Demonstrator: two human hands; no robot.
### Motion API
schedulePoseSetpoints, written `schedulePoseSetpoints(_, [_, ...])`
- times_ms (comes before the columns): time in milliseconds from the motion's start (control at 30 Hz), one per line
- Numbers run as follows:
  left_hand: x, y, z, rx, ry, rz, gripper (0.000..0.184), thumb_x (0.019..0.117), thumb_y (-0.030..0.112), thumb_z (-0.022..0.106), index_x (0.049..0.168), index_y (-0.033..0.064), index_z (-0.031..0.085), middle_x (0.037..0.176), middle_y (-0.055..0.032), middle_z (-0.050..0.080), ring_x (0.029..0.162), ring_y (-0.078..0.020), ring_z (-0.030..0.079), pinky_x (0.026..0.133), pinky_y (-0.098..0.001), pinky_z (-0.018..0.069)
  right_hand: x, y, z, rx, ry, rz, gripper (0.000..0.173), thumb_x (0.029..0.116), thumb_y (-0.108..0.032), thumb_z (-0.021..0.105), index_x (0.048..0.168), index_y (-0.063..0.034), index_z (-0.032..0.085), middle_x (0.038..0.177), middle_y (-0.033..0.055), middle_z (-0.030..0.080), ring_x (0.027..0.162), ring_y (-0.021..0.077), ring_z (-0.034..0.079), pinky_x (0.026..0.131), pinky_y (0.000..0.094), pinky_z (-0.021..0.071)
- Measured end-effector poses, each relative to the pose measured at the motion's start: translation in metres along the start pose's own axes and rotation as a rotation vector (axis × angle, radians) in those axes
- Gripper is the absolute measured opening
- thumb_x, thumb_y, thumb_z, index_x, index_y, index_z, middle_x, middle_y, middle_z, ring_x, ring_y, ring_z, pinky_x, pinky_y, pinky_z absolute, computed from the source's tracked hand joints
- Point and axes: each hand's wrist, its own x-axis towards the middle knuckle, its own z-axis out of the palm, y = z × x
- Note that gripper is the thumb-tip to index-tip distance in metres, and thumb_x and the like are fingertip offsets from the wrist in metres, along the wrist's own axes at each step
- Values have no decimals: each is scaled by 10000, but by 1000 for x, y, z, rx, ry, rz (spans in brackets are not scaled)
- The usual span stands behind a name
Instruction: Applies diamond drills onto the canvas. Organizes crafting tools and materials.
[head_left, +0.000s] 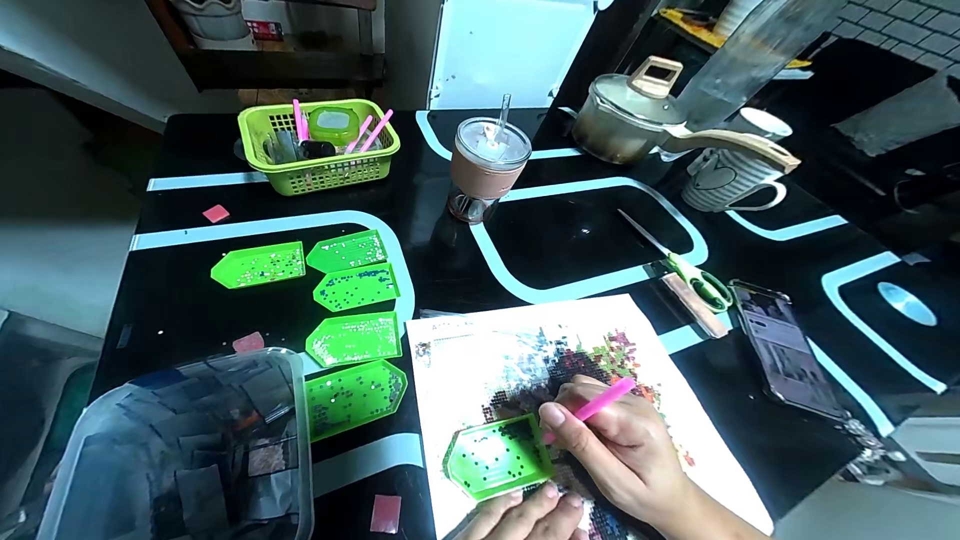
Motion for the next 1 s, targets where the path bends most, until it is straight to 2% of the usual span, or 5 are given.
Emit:
schedulePoseSetpoints(100, [0, 0, 0, 8, -9, -2, 501, 1002, 246, 614, 1436, 2, 554, 1533, -133, 522, 1447, -299, 465, 1202, -450, 330, 4, 0, 1, 181, 73, 165, 324, 1094, -267, 504, 866, -87, 649, 731, -36, 642, 657, -20, 611, 606, 140, 517])
schedulePoseSetpoints(233, [0, 1, 0, 9, -16, -4, 492, 1010, 252, 605, 1429, -2, 559, 1533, -135, 521, 1446, -304, 466, 1197, -459, 337, 16, 1, 3, 256, 168, 422, 257, 1062, -262, 539, 873, -169, 686, 714, -85, 674, 582, -17, 607, 543, 135, 511])
schedulePoseSetpoints(467, [0, 0, 1, 10, -10, -12, 502, 1010, 258, 604, 1440, 3, 550, 1540, -131, 515, 1448, -299, 464, 1195, -461, 337, 17, 8, 11, 185, 131, 269, 259, 1075, -253, 535, 891, -132, 670, 731, -78, 651, 610, -32, 593, 562, 120, 502])
schedulePoseSetpoints(833, [0, 0, 0, 3, -29, -13, 512, 1015, 266, 597, 1451, 3, 538, 1549, -130, 504, 1457, -297, 451, 1202, -460, 327, 18, 7, 12, 143, 111, 259, 263, 1072, -246, 540, 881, -121, 671, 726, -78, 657, 612, -39, 596, 558, 113, 497])
schedulePoseSetpoints(1000, [0, 1, -1, 4, -25, -13, 512, 1010, 251, 602, 1450, -2, 538, 1548, -132, 505, 1460, -298, 446, 1207, -456, 318, 15, 4, 12, -97, 46, 79, 319, 1086, -262, 514, 911, -52, 676, 741, -1, 640, 672, -9, 593, 628, 144, 502])
